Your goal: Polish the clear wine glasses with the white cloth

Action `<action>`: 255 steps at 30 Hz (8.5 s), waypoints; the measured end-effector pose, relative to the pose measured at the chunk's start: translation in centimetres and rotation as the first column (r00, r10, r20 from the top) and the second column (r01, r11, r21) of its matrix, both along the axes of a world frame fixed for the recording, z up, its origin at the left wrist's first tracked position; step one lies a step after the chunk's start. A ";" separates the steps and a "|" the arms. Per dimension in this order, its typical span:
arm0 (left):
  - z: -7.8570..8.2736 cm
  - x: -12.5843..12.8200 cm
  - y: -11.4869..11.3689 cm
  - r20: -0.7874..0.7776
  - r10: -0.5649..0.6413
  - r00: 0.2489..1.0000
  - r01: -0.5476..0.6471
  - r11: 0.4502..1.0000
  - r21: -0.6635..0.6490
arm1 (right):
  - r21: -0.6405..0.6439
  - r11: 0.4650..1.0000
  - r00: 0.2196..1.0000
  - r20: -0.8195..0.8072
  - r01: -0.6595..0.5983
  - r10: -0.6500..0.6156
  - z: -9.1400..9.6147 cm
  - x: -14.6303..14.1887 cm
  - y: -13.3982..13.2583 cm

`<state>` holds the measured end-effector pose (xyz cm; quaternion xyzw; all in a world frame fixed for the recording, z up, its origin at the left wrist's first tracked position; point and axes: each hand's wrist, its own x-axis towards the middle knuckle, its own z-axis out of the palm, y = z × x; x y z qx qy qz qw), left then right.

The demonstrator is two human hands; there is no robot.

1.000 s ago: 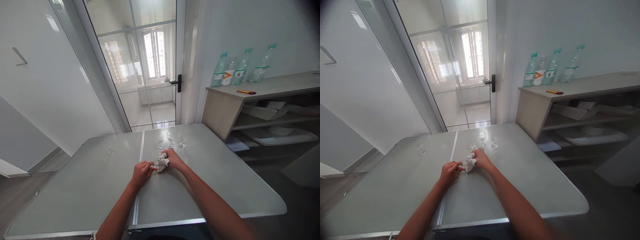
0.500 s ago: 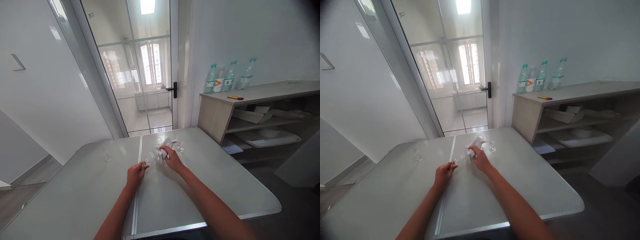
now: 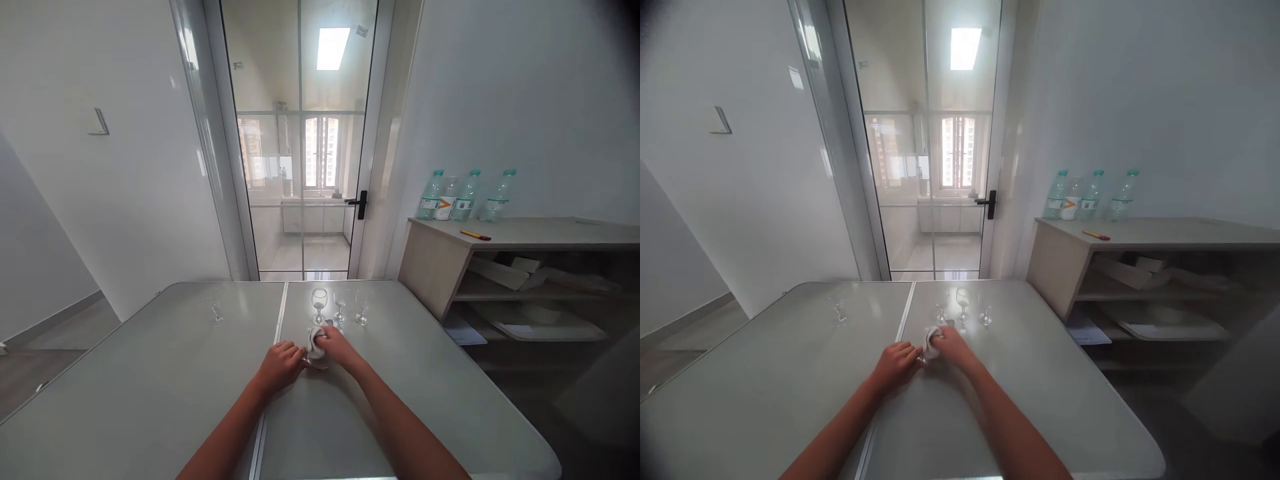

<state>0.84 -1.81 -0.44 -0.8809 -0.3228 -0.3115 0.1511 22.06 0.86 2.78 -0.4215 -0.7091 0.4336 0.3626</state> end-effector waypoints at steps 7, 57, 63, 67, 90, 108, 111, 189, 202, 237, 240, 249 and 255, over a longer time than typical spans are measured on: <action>-0.2 0.3 0.4 0.385 0.130 0.914 0.007 0.942 -0.334 | -0.130 0.991 0.963 -0.264 0.021 -0.055 -0.2 0.1 -0.1; 0.4 2.2 -0.2 0.605 0.386 0.697 0.169 0.731 -0.661 | 0.097 0.990 0.979 -0.186 0.099 -0.080 -4.2 -1.2 1.3; 0.1 1.6 0.9 0.719 0.480 0.502 0.194 0.748 -0.634 | 0.047 0.999 0.992 -0.126 0.021 -0.015 -4.5 -1.0 1.0; 0.1 1.8 0.9 0.717 0.461 0.523 0.262 0.714 -0.649 | -0.006 0.996 0.991 -0.105 -0.089 0.087 -4.5 -1.5 0.3; 1.9 1.1 -1.3 0.694 -0.025 0.720 0.492 0.723 -0.485 | -0.084 0.942 0.944 0.021 -0.325 0.328 -1.7 1.1 -0.9; 1.6 1.8 -0.6 0.837 0.169 0.520 0.504 0.731 -0.461 | -0.069 0.987 0.983 -0.121 -0.147 0.138 -1.6 0.9 -0.3; 1.7 2.4 -0.8 0.788 0.129 0.602 0.441 0.770 -0.462 | -0.062 0.989 0.983 -0.134 -0.137 0.128 -0.7 1.5 -0.3; 1.5 1.6 -0.8 0.856 0.220 0.468 0.011 0.967 -0.255 | 0.250 0.861 0.878 -0.316 0.443 -0.360 -0.8 1.0 -0.2; 0.2 2.6 -1.0 0.697 0.020 0.717 0.147 0.973 -0.179 | -0.192 0.961 0.815 -0.512 0.200 -0.272 -2.8 -1.2 0.1; 1.5 1.1 0.0 0.660 0.334 0.673 -0.247 0.943 -0.224 | 0.089 0.991 0.985 0.151 -0.100 0.086 1.1 1.3 -1.6; 1.3 1.2 0.0 0.655 0.354 0.668 -0.227 0.935 -0.273 | 0.090 0.919 0.882 0.332 -0.383 0.335 2.2 0.9 -2.8; 0.7 1.3 0.5 0.631 0.379 0.677 -0.221 0.922 -0.317 | 0.207 0.903 0.520 0.854 -0.377 0.022 0.4 -1.5 -4.2; 0.2 1.4 0.7 0.626 0.352 0.696 -0.133 0.920 -0.368 | 0.272 0.891 0.477 0.876 -0.363 -0.073 0.0 -2.4 -4.9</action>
